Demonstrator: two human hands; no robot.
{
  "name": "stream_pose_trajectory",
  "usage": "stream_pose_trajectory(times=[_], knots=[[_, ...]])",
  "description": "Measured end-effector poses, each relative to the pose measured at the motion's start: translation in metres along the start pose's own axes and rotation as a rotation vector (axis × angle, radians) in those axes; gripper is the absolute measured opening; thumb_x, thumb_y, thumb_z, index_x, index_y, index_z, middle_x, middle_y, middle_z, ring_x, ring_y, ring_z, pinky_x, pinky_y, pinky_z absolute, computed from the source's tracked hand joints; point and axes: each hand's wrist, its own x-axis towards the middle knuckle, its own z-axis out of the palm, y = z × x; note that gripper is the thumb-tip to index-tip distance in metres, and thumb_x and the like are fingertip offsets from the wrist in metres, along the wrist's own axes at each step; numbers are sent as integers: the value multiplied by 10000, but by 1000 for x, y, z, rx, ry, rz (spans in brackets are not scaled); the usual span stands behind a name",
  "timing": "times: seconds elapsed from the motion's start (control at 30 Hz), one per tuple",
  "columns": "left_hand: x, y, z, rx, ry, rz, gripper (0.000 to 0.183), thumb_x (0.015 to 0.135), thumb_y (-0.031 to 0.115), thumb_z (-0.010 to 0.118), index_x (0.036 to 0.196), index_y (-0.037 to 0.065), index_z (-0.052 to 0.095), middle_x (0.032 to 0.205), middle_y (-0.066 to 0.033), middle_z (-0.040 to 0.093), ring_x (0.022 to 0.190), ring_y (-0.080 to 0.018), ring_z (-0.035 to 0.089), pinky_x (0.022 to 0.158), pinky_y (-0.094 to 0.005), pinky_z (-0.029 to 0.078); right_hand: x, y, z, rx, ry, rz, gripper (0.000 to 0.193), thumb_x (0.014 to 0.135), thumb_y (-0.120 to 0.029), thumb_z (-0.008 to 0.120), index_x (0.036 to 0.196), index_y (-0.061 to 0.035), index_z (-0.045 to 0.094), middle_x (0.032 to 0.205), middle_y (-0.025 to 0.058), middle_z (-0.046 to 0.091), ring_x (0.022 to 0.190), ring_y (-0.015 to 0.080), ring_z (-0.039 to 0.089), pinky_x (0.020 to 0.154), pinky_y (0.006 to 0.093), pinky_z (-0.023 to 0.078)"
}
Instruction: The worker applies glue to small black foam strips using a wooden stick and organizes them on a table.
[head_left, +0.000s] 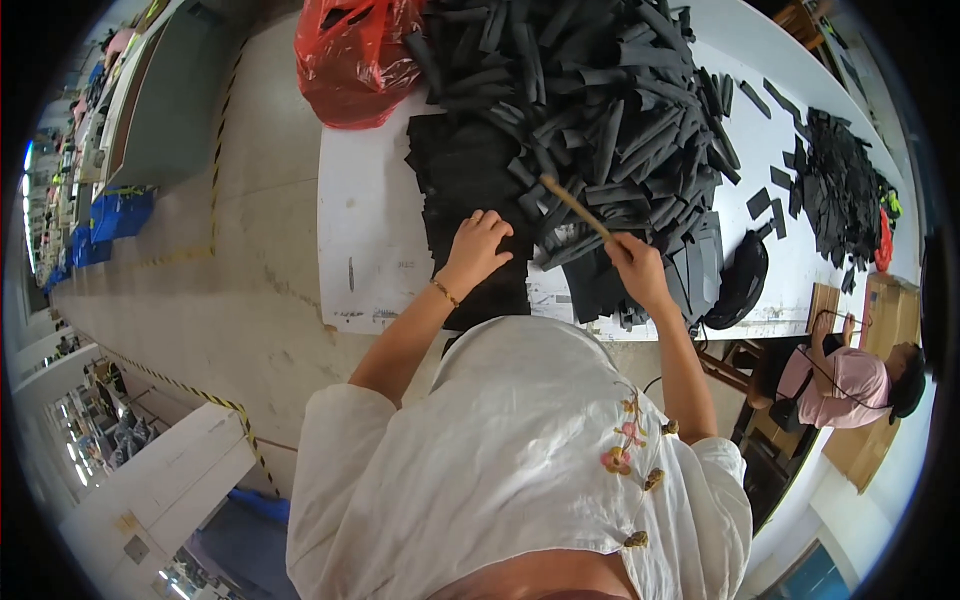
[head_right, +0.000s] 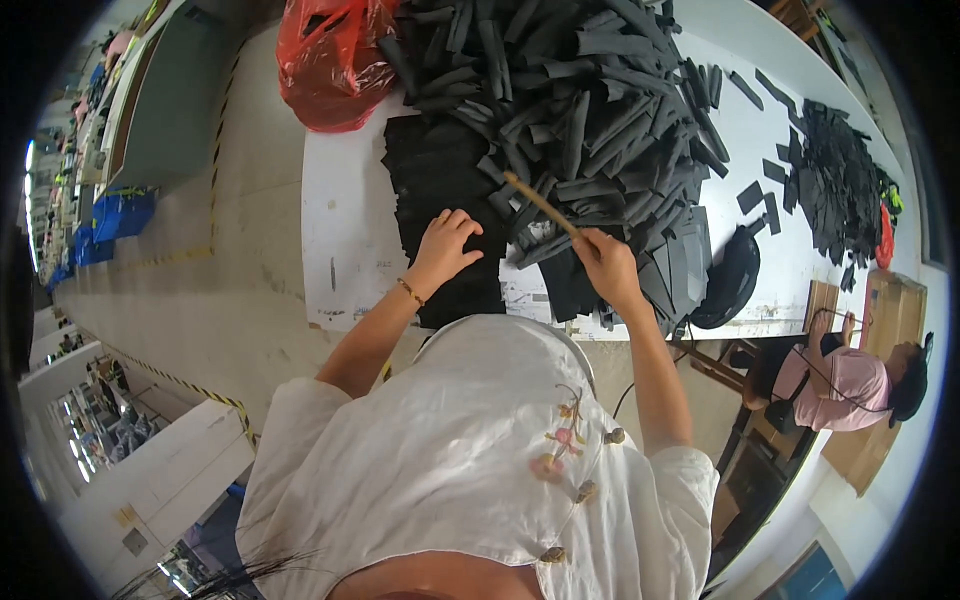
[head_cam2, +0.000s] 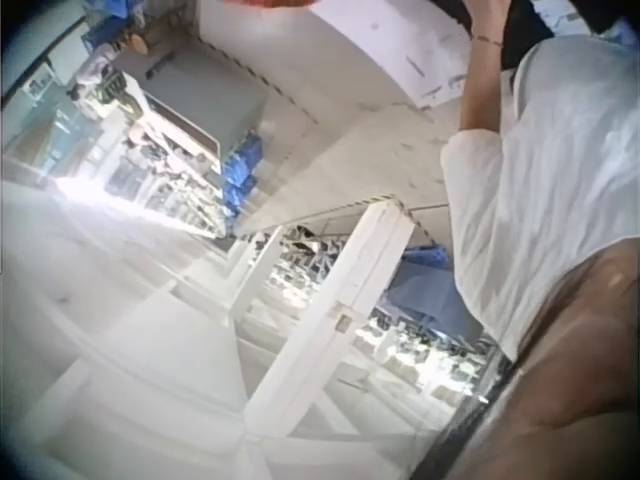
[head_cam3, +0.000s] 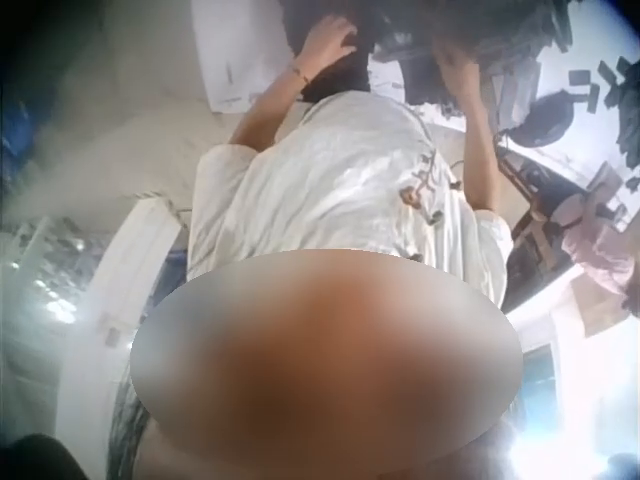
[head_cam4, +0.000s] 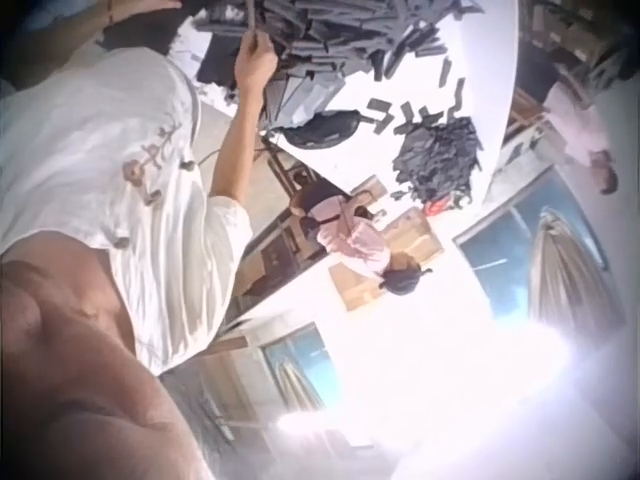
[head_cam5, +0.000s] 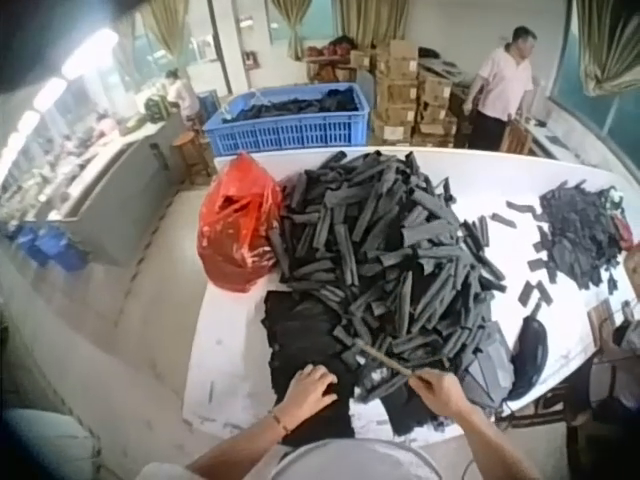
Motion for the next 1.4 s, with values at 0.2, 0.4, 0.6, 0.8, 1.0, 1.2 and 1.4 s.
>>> stream_pose_trajectory(times=[0.2,0.4,0.6,0.8,1.0,1.2,1.4], knots=[[-7,-1,3,108,-86,73,240,655,168,778,841,113,637,922,-16,548,941,-220,519,833,-375,417,-22,16,-1,-148,-57,-71,173,851,-151,652,959,-16,666,779,141,644,663,300,627,593,358,480],[-5,-19,-10,-291,13,-133,111,695,148,756,750,93,677,845,-6,628,899,-231,555,827,-367,435,-28,4,-13,-363,-101,-270,149,819,-154,672,939,-69,696,774,94,624,680,272,625,610,372,501],[0,-13,-36,-391,-5,-161,132,692,126,749,783,63,677,850,-44,663,867,-269,586,810,-361,473,-23,-3,-16,-418,-73,-408,150,811,-168,674,940,-96,699,738,73,583,708,256,618,613,373,506],[2,-6,-43,-348,-52,-66,124,720,110,735,810,58,666,901,-38,662,925,-250,571,863,-351,455,-20,-17,-19,-450,-72,-483,143,809,-164,672,933,-96,698,744,71,574,723,248,616,616,367,506],[1,-5,-45,-328,-82,-70,126,719,118,733,804,59,662,902,-40,659,927,-251,572,857,-347,456,-26,-30,-39,-496,-20,-472,151,797,-164,678,935,-106,699,735,64,564,723,244,610,627,359,509],[4,0,-43,-378,-31,-31,109,712,130,724,785,63,680,868,-51,665,907,-272,583,834,-367,466,-22,-26,-29,-534,-69,-527,157,783,-169,686,930,-113,693,752,63,571,752,240,611,635,368,510],[16,32,-44,-405,-73,86,110,742,134,713,817,62,677,922,-29,667,993,-241,587,885,-353,444,-11,-38,27,-227,-195,-346,220,800,-106,655,1011,-44,653,828,131,654,779,333,639,660,408,507]])
